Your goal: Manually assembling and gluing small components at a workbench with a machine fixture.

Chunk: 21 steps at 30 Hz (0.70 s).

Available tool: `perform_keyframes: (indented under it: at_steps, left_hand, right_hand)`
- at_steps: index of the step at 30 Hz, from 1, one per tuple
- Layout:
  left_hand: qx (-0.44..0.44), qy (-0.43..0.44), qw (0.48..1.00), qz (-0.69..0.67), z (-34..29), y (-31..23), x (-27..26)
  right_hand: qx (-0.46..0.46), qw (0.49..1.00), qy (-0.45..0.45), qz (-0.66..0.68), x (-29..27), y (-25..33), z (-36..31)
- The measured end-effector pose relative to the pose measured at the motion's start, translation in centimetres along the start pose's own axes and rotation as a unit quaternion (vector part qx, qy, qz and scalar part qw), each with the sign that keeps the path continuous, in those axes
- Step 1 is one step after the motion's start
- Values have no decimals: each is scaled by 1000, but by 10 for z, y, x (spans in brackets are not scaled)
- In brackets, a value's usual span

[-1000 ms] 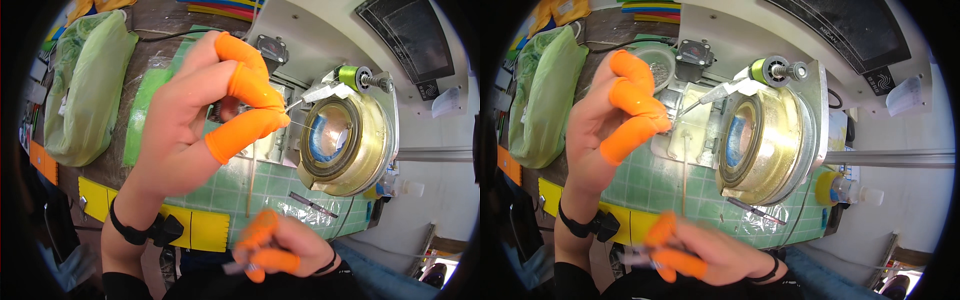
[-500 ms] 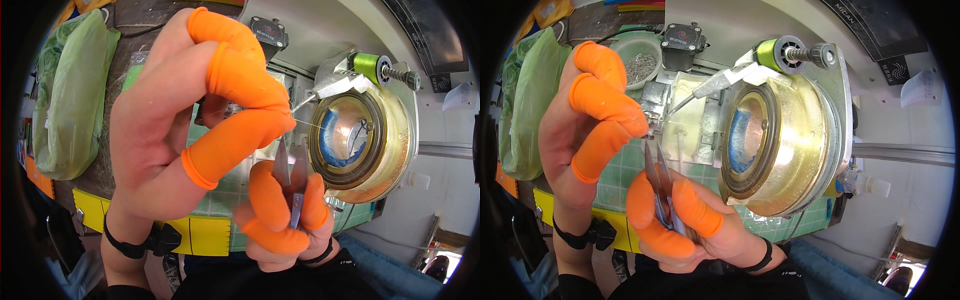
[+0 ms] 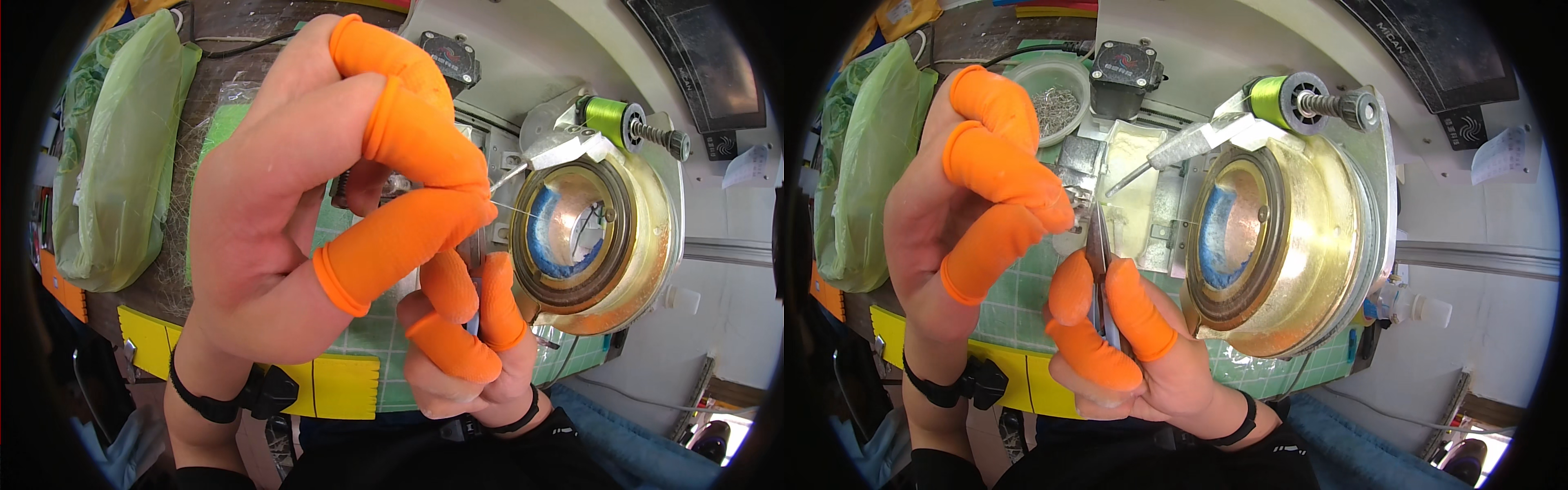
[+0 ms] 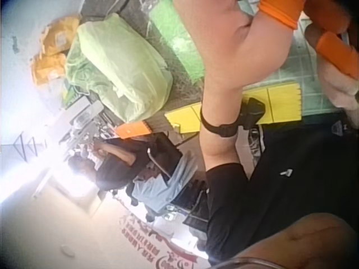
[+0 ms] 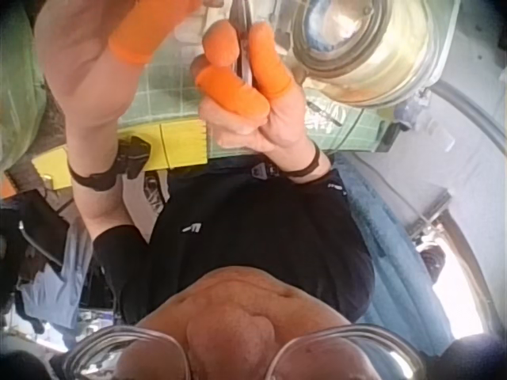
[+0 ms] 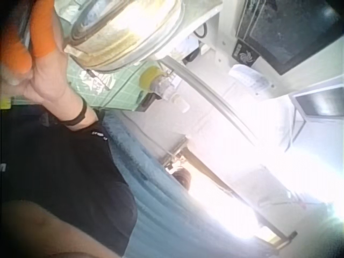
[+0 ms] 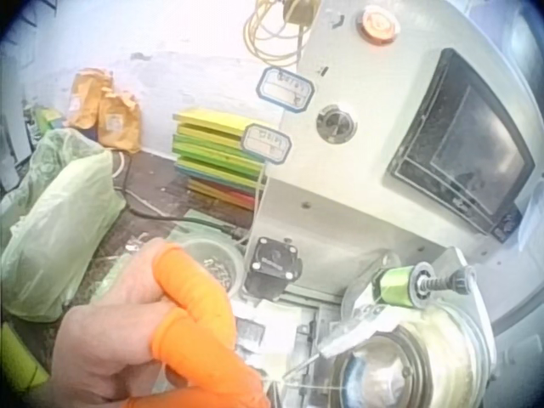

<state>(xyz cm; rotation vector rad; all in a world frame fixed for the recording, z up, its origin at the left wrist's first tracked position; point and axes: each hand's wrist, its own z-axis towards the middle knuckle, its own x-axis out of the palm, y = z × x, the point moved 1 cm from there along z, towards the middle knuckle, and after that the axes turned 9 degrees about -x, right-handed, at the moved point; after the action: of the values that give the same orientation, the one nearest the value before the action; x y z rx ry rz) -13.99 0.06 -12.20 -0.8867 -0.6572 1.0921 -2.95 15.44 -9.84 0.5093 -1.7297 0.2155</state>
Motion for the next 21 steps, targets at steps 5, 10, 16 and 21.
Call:
perform_keyframes:
  at_steps: [5, 10, 16, 21]
  left_hand:
    - [-19, 51, 996, 74, 2, -7, -7]
    - [-7, -28, 999, 43, -2, -17, 2]
    - [-23, 36, 992, 119, 5, -28, -3]
    - [-83, -4, 976, -202, 5, -21, -2]
  right_hand:
    - [10, 1000, 18, -19, -4, 3, -2]
    - [12, 999, 19, -26, -3, 2, -1]
    - [10, 1000, 16, 4, -4, 0, 1]
    - [78, 992, 54, -82, -4, -1, -37]
